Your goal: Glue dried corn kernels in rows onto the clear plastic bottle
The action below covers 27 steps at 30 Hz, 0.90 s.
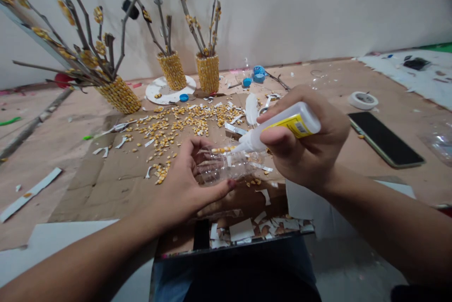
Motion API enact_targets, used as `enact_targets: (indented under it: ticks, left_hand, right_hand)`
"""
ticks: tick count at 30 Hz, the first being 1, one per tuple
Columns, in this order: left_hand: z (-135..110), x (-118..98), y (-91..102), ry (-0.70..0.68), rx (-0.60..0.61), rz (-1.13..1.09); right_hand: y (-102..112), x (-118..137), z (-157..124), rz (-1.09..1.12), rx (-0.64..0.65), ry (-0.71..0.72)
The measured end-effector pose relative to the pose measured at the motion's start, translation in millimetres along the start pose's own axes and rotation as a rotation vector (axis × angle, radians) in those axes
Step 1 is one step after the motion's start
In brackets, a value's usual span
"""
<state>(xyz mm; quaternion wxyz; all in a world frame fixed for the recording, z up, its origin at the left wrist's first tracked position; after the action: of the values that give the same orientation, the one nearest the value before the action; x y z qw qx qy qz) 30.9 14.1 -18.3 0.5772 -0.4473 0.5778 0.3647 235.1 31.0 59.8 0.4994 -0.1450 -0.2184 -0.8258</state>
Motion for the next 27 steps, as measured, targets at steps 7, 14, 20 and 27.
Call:
enact_targets:
  ticks: [7,14,20,27]
  left_hand:
    - [0.0,-0.6,0.6,-0.004,-0.007,-0.013]
    - [-2.5,-2.7,1.3,-0.006,-0.032,-0.024]
    - [-2.2,-5.3,0.5,-0.024,-0.04,-0.046]
    - [-2.9,-9.3,0.2,-0.024,-0.049,-0.035]
  right_hand:
    - [1.9,0.7,1.4,0.052,-0.034,0.051]
    - [3.4,1.3,3.3,0.071,-0.039,0.043]
    - [5.3,1.4,4.8,0.037,-0.023,0.028]
    - [7.2,-2.9,3.4,0.057,0.004,-0.001]
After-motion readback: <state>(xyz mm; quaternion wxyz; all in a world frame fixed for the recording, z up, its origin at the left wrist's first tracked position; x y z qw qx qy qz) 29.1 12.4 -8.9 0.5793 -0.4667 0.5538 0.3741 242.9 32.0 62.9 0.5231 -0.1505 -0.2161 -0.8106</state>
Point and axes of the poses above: each hand's wrist, its own z-axis towards the middle knuckle, its own y-axis out of the back of the hand, x = y × z, the point moved 5 cm from there along z, towards the middle knuckle, and after that the axes turned 8 degrees about -z, right-handed, at the moved point
